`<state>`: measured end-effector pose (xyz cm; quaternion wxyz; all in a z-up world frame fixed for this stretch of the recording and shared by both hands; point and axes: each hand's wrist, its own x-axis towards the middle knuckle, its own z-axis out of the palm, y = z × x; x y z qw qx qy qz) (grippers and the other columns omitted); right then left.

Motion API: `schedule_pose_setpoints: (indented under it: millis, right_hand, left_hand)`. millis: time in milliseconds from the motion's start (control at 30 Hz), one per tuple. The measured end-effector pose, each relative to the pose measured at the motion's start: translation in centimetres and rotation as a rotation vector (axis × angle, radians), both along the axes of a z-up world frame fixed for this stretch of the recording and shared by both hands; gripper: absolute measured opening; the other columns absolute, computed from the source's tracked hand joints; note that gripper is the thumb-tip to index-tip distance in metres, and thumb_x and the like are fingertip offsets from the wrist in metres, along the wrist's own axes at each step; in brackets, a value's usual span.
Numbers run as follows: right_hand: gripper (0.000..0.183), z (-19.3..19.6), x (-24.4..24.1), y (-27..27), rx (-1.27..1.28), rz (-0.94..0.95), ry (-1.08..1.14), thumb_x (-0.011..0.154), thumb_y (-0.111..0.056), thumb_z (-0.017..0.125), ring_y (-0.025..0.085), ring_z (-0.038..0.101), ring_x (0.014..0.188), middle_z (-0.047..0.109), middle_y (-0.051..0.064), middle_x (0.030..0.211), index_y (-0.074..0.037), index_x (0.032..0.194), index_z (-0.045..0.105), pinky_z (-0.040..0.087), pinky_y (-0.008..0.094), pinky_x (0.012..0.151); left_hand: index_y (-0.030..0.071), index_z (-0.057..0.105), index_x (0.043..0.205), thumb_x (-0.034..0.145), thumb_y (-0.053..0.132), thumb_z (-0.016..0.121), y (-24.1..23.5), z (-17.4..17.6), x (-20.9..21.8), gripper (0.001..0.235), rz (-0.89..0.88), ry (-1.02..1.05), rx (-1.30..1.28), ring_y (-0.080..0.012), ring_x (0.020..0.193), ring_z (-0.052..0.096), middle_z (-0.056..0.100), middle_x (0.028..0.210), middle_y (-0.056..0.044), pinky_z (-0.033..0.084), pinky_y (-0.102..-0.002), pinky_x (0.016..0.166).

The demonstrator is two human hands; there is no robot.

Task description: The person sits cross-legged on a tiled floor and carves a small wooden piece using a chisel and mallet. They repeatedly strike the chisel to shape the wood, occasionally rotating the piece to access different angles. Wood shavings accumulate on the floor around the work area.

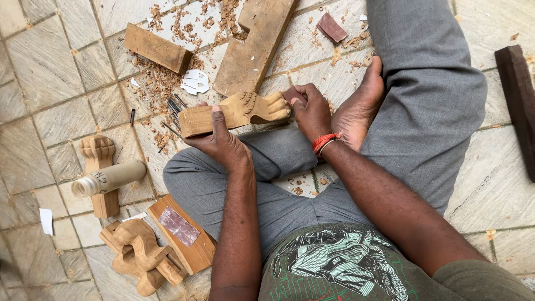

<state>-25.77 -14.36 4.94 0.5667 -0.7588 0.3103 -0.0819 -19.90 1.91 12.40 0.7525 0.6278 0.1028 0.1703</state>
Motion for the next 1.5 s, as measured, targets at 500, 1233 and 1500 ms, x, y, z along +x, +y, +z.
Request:
schedule_pose_setpoints:
  millis: [500,1233,1500]
  right_hand:
    - [0.027,-0.6,1.3,-0.5,-0.035,-0.054,-0.028,0.096,-0.014,0.071,0.017,0.074,0.095,0.075,0.01,0.108,-0.004,0.12,0.064,0.06,0.033,0.081]
    - [0.031,-0.3,1.9,-1.0,-0.082,0.068,-0.022,0.096,-0.015,0.07,0.02,0.07,0.09,0.071,0.01,0.101,-0.009,0.125,0.06,0.057,0.037,0.079]
    - [0.027,-1.9,1.2,-0.9,0.214,0.004,-0.014,0.099,-0.017,0.064,0.017,0.072,0.088,0.07,0.007,0.102,-0.01,0.124,0.056,0.061,0.033,0.072]
  left_hand:
    - [0.003,0.028,0.141,0.092,-0.004,0.071,-0.4,-0.4,0.7,0.065,0.009,0.022,-0.022,-0.029,0.131,0.058,0.054,0.14,-0.022,0.056,-0.042,0.111]
    - [0.004,0.029,0.14,0.091,0.0,0.074,0.3,-0.4,0.4,0.066,0.032,0.031,0.0,-0.0265,0.124,0.059,0.054,0.131,-0.019,0.056,-0.041,0.109]
    - [0.003,0.027,0.14,0.093,0.002,0.073,0.0,-0.9,-0.4,0.066,-0.003,0.004,-0.019,-0.0261,0.127,0.059,0.054,0.134,-0.02,0.056,-0.041,0.109]
